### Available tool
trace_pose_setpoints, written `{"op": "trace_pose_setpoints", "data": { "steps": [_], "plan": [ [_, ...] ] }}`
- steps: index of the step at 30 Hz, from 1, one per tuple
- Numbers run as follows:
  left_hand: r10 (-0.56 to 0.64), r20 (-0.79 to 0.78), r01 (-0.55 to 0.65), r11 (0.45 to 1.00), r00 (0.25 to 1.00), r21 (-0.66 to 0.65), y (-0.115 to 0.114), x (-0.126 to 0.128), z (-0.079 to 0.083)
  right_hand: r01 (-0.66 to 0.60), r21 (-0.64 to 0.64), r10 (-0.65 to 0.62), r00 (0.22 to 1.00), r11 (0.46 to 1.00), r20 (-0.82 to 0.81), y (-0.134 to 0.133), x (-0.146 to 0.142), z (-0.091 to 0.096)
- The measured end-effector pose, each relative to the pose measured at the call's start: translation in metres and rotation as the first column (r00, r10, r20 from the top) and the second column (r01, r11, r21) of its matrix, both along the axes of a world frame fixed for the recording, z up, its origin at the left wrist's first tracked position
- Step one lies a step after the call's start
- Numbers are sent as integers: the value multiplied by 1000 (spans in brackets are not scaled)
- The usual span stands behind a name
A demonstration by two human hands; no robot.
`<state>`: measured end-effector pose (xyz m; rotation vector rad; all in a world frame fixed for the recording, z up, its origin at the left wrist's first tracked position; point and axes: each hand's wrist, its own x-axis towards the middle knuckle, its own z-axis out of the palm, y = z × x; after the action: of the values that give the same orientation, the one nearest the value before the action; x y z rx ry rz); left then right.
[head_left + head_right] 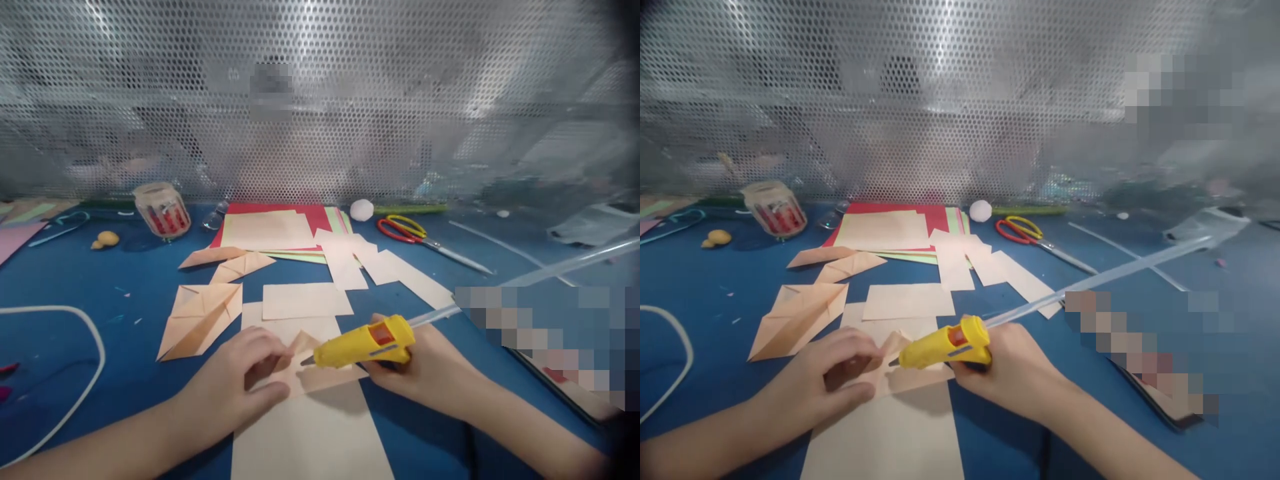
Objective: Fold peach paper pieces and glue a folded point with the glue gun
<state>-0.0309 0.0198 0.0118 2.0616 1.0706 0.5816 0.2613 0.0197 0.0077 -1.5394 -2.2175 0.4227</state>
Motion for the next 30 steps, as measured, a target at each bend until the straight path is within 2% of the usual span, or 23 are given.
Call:
{"op": "trace_pose_setpoints", "data": {
  "steps": [6,16,30],
  "plan": [
    [-14,-1,14,1000,1000,-21,1,0,1,-100,1,100,995,995,-5,-1,0,0],
    [-47,23,47,998,999,40,4,-3,-4,-101,101,98,994,990,40,-2,1,-6],
    [-69,34,66,993,997,98,4,-2,-9,-158,56,158,987,986,16,3,2,-5]
  ]
}}
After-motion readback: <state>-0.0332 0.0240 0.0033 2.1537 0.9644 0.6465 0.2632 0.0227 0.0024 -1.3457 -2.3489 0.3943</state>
